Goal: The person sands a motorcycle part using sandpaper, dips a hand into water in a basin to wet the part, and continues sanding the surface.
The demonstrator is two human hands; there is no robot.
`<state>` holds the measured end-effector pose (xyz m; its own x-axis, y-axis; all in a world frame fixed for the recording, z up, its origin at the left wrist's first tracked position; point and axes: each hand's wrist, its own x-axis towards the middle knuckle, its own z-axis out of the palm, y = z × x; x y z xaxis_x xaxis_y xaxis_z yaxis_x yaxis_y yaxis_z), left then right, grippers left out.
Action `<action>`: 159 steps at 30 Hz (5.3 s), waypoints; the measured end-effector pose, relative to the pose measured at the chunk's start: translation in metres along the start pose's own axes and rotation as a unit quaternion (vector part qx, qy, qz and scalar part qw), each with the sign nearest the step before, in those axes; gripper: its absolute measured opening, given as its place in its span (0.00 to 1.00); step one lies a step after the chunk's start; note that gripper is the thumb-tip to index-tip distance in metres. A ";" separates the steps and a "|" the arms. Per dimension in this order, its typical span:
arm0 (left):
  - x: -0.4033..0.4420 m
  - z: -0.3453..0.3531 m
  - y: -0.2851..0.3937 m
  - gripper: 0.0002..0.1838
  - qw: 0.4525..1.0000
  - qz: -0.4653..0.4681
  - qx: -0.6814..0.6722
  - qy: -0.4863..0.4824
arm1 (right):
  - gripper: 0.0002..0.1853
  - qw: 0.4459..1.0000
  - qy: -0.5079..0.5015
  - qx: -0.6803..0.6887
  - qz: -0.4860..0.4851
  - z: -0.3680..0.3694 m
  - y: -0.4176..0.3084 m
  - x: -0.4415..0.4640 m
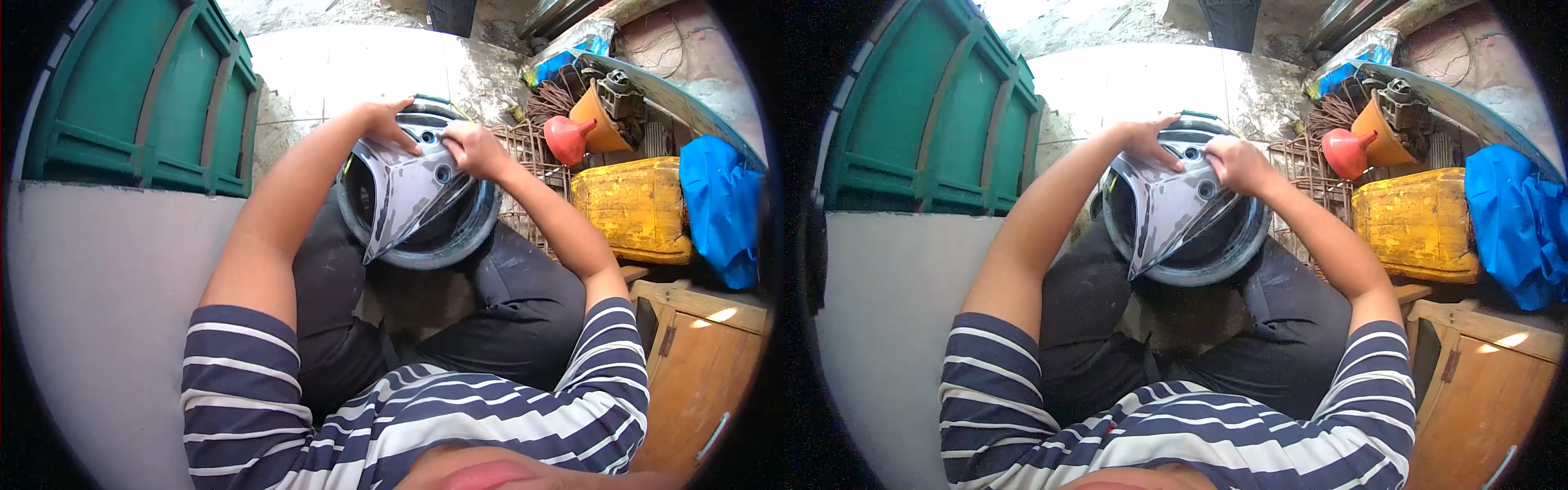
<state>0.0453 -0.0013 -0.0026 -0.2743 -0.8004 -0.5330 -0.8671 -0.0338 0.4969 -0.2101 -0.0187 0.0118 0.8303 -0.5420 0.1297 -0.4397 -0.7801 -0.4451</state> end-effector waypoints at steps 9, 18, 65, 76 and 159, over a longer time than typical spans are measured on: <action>-0.002 -0.003 -0.001 0.76 1.000 0.001 -0.026 -0.017 | 0.10 0.993 -0.048 0.044 0.094 -0.006 -0.002 0.007; 0.000 0.000 -0.004 0.76 0.999 -0.002 -0.035 -0.013 | 0.11 0.994 -0.012 0.039 0.103 0.003 0.008 0.006; 0.003 -0.002 -0.006 0.77 0.999 -0.001 -0.038 -0.018 | 0.10 0.999 0.001 0.034 0.043 0.005 0.006 0.008; 0.003 0.000 -0.006 0.77 0.999 -0.007 -0.038 -0.019 | 0.09 0.997 0.019 0.051 0.052 -0.004 0.001 0.002; 0.002 -0.001 -0.005 0.76 1.000 0.003 0.001 -0.007 | 0.06 0.993 0.112 -0.015 -0.025 0.016 0.016 -0.013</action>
<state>0.0495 -0.0036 -0.0052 -0.2860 -0.7917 -0.5399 -0.8661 -0.0275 0.4991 -0.2224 -0.0185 -0.0112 0.7558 -0.5559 0.3461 -0.4127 -0.8147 -0.4074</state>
